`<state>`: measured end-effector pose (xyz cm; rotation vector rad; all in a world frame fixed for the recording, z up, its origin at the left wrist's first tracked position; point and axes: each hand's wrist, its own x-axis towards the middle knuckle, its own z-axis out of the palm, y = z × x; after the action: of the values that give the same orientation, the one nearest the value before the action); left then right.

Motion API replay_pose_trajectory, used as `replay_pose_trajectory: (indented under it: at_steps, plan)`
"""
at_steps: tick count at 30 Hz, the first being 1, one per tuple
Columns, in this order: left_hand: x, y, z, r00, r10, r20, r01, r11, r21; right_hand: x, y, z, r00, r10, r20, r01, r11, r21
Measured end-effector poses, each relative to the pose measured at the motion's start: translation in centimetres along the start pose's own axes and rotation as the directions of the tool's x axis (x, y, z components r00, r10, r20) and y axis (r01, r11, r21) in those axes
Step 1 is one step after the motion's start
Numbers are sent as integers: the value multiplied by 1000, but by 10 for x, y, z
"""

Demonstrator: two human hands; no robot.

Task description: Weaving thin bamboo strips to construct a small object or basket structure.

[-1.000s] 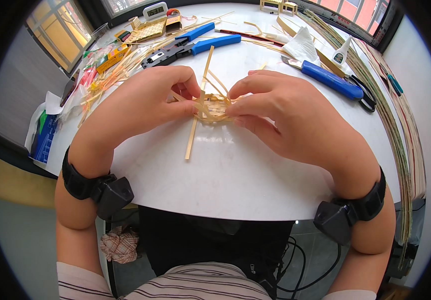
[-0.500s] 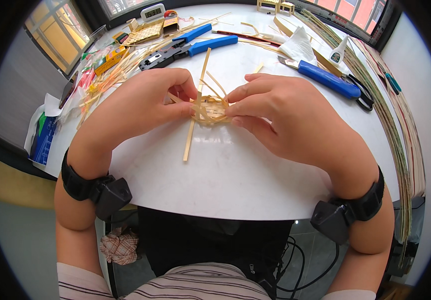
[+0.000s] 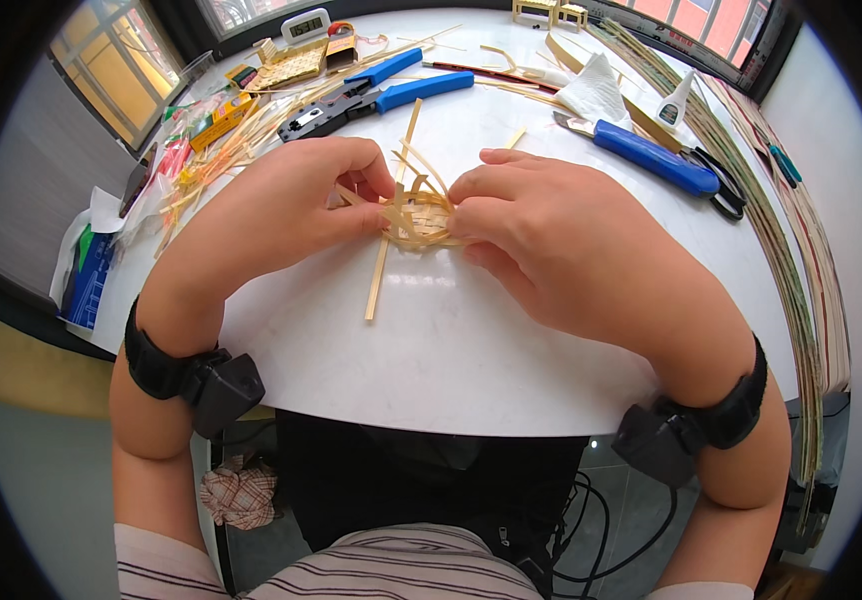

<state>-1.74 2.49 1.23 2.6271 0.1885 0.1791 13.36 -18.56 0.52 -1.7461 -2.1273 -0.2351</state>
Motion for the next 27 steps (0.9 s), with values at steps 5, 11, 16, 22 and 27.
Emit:
replay_pose_trajectory:
  at_steps: [5, 11, 16, 22, 27]
  plan:
    - [-2, 5, 1, 999, 18, -34, -19, 1000, -21, -2, -2, -2, 1000, 7, -11, -7, 1000, -26]
    - [0, 1, 2, 999, 53, -10, -52, 999, 11, -2, -1, -2, 1000, 21, 12, -21, 1000, 18]
    - [-1, 1, 1, 997, 77, -22, -76, 996, 44, -2, 1, -1, 1000, 11, 5, -11, 1000, 15]
    - [-1, 0, 1, 998, 63, -12, -63, 998, 31, 0, -1, -2, 1000, 23, 18, -24, 1000, 7]
    - [0, -1, 0, 997, 78, 3, -78, 996, 35, -1, 2, -3, 994, 89, 68, -95, 992, 85]
